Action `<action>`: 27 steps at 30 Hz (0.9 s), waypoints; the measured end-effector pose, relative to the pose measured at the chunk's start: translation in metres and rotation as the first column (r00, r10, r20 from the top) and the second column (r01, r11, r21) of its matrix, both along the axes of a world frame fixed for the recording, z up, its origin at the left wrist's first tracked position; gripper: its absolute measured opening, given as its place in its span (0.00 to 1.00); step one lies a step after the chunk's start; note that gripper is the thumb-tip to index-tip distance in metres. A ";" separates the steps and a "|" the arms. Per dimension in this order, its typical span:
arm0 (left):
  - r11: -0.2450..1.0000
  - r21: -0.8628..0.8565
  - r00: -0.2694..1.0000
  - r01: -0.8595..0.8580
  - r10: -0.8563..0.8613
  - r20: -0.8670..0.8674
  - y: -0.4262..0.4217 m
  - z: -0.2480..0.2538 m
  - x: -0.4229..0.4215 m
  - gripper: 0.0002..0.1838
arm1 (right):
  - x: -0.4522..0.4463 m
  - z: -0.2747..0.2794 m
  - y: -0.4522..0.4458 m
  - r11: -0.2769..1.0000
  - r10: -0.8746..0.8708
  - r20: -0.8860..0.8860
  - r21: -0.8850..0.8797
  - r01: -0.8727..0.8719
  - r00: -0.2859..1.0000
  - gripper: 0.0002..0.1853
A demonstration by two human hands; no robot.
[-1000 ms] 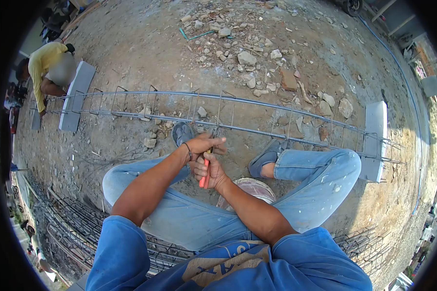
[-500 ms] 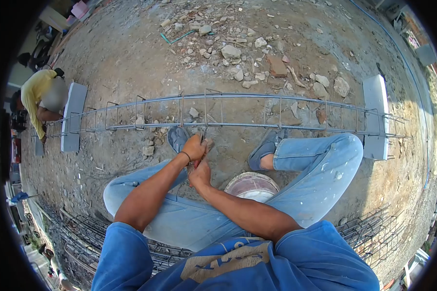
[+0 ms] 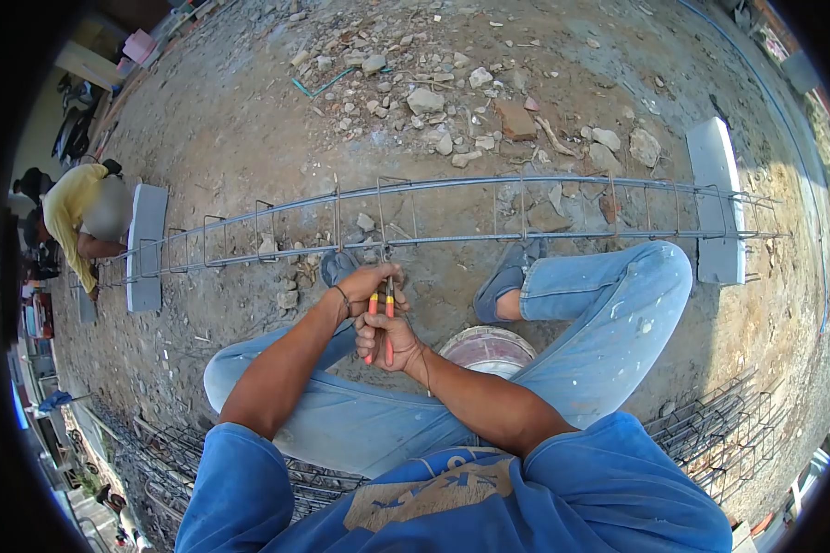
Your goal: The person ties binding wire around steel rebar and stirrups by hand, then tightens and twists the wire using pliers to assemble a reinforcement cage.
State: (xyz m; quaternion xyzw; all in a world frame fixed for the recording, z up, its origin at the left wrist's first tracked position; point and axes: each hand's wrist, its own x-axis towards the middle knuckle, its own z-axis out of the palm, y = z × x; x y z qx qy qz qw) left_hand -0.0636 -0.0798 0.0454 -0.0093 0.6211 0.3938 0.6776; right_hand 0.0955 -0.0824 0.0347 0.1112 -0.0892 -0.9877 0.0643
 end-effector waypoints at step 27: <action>0.990 0.032 0.890 0.141 -0.112 -0.442 0.000 0.007 0.019 0.19 | 0.006 -0.002 0.006 0.925 0.214 0.288 0.247 -0.288 0.934 0.13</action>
